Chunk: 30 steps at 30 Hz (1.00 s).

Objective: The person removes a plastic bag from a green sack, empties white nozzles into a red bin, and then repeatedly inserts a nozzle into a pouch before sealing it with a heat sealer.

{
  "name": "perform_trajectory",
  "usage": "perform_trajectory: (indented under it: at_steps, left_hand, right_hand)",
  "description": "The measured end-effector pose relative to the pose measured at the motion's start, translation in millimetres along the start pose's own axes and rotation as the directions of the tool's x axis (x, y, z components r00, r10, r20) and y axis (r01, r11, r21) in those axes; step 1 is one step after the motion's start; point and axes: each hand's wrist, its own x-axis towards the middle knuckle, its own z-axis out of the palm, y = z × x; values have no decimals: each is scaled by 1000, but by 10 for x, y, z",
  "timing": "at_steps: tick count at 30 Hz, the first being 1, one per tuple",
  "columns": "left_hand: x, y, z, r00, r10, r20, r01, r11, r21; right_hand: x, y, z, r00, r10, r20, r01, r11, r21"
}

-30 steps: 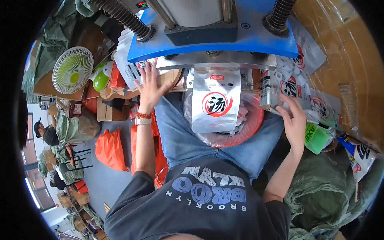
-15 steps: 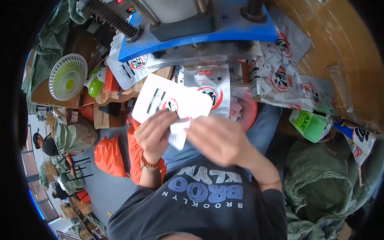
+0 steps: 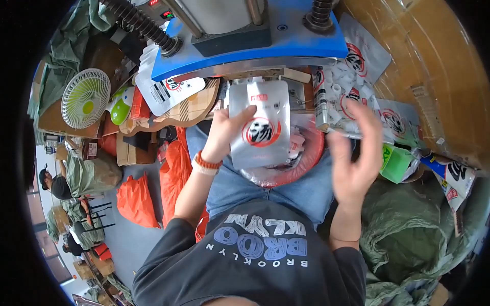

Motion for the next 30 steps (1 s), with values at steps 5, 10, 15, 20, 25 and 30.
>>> perform_trajectory:
  at_steps: [5,10,15,20,25,30]
  left_hand:
    - [159,-42,-37,998,-57,1,57,994,-95]
    - [221,263,-707,955,221,-197,-50,777,627]
    - [128,-57,-1508,814,547,197,-52,-269,962]
    - [-455,-127,-1353,794,604,-63,-243,411,879]
    - [-830,203,-612,635,744,208,-513,204,834]
    - [-1191,558,-321,563,636,527,-765,160,624]
  right_hand:
    - [-93,890,362,931,168,325,35,843,-536]
    - [-128,710,77,886,197,420,-111,969,-219]
    - [-73,887,-125,781,346,520,-336,935,-118]
    - [-53,482,-88,949,292,120,-315,851,420]
    - [-107,-277,336,900,-418,122,353,866,355]
    - [-82,-642,140,799,-561,215,360,733,577]
